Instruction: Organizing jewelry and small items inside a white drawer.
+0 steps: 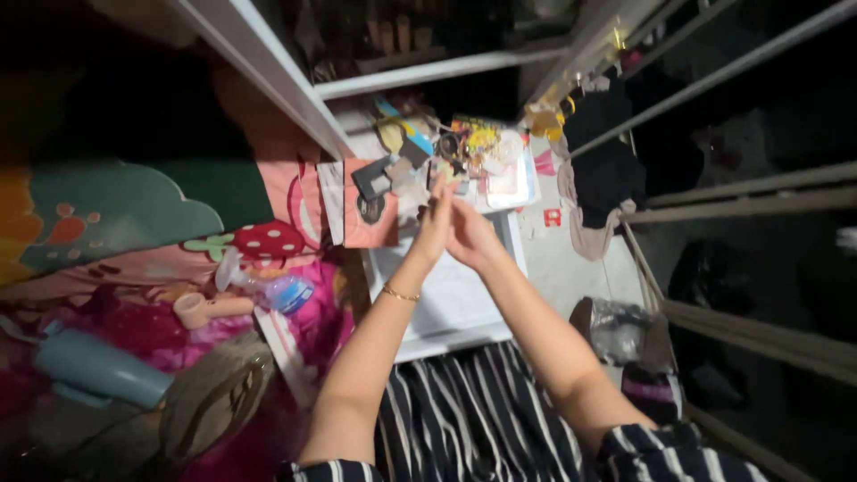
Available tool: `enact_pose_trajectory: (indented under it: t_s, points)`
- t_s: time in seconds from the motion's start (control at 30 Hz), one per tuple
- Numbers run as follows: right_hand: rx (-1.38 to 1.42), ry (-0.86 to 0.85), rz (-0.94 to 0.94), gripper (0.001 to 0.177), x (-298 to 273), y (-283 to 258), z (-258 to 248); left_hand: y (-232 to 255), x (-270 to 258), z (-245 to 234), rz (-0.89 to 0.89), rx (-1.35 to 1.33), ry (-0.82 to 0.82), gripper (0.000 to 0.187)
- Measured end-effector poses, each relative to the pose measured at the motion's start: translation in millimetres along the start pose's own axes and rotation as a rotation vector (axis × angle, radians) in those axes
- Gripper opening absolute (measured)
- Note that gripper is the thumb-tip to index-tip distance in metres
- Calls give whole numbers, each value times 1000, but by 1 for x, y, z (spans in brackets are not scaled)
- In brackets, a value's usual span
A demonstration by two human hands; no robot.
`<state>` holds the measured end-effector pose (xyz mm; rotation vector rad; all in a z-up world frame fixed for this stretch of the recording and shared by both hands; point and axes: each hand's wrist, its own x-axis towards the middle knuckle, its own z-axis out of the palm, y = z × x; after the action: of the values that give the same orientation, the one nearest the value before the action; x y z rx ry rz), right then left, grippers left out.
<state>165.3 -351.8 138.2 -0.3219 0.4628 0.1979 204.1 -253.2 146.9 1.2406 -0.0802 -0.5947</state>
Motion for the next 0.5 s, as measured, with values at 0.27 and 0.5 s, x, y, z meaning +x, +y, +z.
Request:
enact_pose_trajectory:
  t_s: [0.27, 0.5]
  points:
    - [-45, 32, -25, 28, 41, -28, -59, 29, 67, -3, 287, 560, 89, 42]
    - [-144, 63, -58, 23, 17, -67, -46, 26, 210, -88, 500, 1604, 376, 18]
